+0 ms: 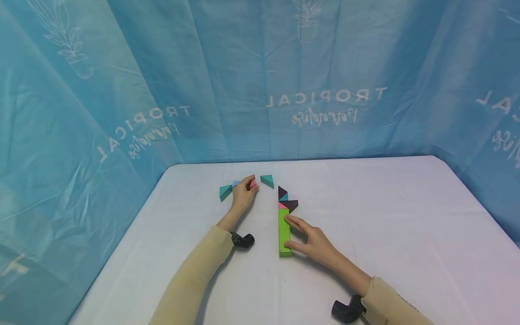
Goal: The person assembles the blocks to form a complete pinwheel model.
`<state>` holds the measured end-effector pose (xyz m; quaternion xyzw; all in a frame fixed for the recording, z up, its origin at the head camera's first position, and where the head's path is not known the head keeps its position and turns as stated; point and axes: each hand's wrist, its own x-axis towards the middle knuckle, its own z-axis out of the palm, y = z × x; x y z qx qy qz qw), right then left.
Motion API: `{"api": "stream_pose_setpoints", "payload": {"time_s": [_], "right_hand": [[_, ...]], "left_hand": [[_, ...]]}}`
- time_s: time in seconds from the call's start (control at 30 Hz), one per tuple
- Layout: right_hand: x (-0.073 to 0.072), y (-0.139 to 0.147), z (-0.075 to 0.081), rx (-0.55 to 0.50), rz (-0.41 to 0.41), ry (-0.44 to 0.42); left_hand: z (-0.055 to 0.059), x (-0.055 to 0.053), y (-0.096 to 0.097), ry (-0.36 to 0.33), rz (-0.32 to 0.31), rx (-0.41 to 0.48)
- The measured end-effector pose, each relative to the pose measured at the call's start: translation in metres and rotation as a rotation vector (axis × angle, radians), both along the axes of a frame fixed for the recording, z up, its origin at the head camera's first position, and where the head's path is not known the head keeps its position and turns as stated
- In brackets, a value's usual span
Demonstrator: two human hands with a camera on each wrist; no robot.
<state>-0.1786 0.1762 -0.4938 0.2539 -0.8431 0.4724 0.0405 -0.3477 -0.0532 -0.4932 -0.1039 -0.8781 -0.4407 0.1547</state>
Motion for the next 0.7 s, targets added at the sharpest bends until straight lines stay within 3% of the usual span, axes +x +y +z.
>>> {"api": "stream_pose_setpoints", "payload": {"time_s": [0.2, 0.37, 0.7], "right_hand": [[0.0, 0.0, 0.001, 0.003, -0.01, -0.01], [0.0, 0.0, 0.0, -0.013, 0.003, -0.012], [0.0, 0.0, 0.0, -0.015, 0.014, 0.007]], "left_hand": [[-0.002, -0.001, 0.002, -0.003, 0.028, -0.017], [0.0, 0.0, 0.001, -0.005, 0.012, -0.013], [0.022, 0.005, 0.002, 0.078, -0.145, 0.014]]}}
